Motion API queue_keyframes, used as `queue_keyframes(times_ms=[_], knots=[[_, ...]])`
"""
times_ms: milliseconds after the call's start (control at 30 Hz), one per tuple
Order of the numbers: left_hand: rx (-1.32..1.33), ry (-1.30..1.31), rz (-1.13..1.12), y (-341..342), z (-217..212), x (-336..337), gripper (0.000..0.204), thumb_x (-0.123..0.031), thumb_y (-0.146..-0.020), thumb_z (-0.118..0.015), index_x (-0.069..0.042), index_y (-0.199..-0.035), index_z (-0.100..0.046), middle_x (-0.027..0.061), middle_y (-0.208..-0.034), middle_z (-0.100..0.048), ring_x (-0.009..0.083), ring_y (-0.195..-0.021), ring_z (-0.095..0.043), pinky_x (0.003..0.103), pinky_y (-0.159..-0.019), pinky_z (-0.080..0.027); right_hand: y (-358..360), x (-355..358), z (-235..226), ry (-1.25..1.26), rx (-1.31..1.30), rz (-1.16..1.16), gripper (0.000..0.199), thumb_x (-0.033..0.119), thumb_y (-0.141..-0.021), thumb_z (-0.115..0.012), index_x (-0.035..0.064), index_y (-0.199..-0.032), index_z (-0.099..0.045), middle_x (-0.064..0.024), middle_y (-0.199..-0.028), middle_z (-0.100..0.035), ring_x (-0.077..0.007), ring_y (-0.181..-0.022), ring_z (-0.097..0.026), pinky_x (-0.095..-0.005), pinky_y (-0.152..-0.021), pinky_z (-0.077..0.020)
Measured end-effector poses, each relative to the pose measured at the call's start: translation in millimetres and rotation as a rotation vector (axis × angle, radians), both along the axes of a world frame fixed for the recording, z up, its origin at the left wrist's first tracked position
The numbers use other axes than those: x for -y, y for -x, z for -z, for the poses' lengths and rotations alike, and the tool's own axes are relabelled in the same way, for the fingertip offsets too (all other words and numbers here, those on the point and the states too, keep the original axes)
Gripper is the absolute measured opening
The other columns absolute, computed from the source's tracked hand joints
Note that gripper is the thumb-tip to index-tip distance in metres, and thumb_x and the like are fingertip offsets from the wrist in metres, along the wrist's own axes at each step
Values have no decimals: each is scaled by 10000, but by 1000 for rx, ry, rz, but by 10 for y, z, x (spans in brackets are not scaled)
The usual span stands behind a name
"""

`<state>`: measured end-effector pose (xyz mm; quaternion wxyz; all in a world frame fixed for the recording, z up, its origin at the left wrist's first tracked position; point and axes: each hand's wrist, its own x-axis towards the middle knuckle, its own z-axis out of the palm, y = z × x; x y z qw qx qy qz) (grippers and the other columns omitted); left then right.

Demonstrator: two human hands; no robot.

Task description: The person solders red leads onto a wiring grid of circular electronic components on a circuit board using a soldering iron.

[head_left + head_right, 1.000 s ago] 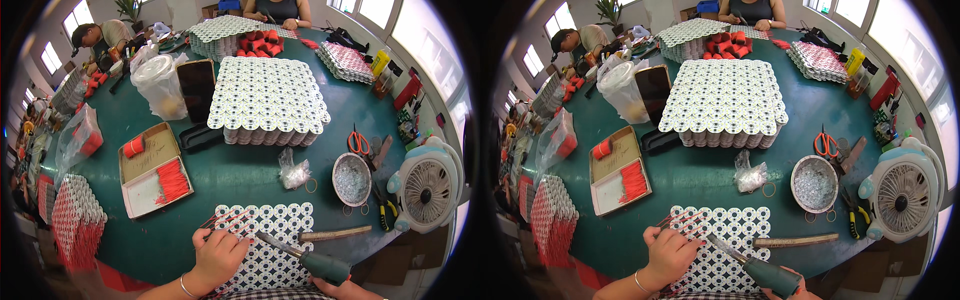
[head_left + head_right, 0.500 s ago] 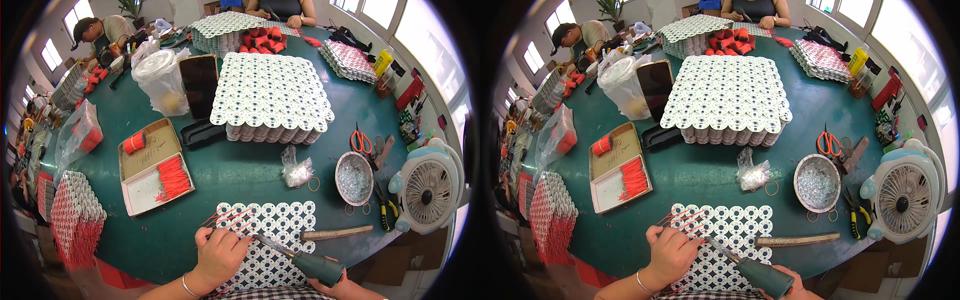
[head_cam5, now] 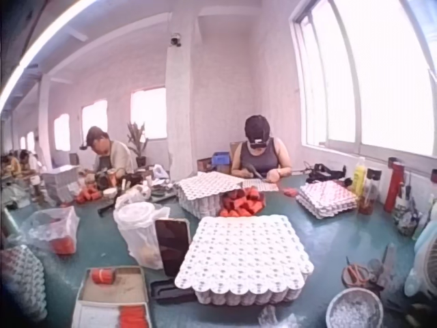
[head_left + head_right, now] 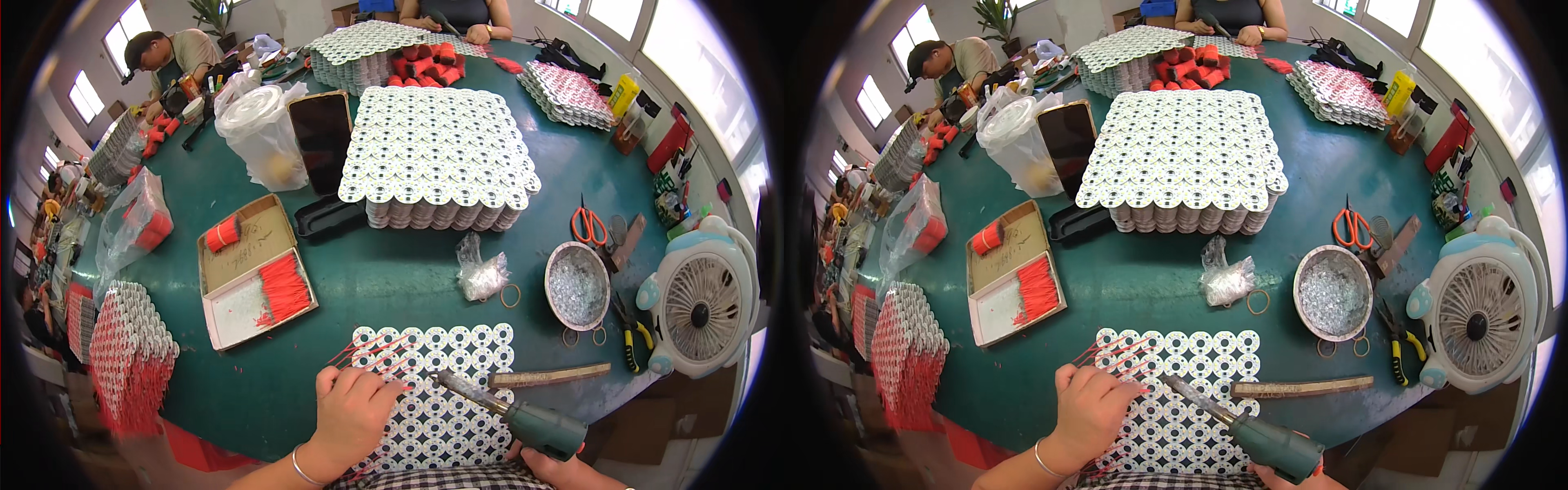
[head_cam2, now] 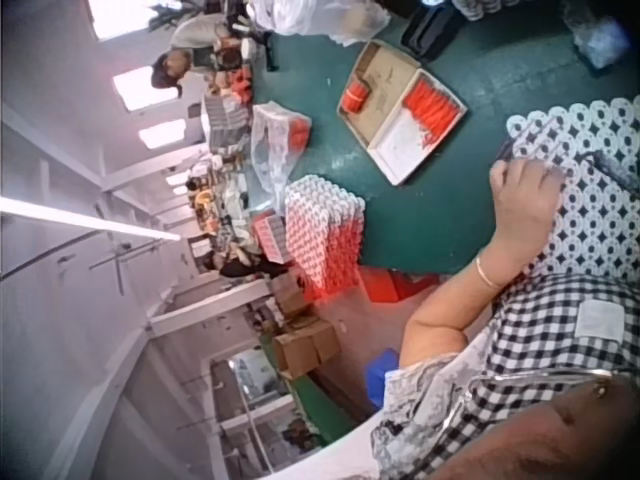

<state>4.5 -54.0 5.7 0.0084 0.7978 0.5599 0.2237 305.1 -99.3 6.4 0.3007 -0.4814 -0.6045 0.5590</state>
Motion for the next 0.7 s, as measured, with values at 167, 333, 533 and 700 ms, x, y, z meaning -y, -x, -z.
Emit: queue_keyframes(times_ms=[167,333,533,700], knots=[[69,-59,-66,-94,-8,82,174,-109,-636,-675,-189,-791,-677,-67,-673,-481,120,-731,-483,362,-729,-274,50,-87,-81,-99,23,1,256,121,-791,-648,-18,-1000,-596,-107,-865,-646,-224,-757,-619,-334,-696,-494],[-8,-57,-31,-97,73,118,183,-116,-633,-683,-198,-795,-676,-73,-661,-461,114,-732,-480,378,-736,-259,166,-78,-215,-52,48,62,261,94,-735,-693,-20,-961,-626,-137,-927,-659,-269,-829,-628,-353,-770,-474],[10,-68,-10,-104,106,103,180,-121,-619,-684,-190,-785,-672,-66,-644,-443,119,-727,-476,383,-734,-256,166,-45,-156,-116,73,54,276,67,-712,-706,-13,-963,-625,-136,-921,-660,-248,-843,-631,-340,-808,-455],[13,-65,0,-93,111,94,174,-126,-618,-684,-182,-782,-670,-63,-649,-446,122,-724,-474,383,-736,-257,181,-75,-181,-107,87,21,248,70,-722,-696,-14,-945,-627,-135,-910,-661,-247,-841,-631,-340,-806,-457]])
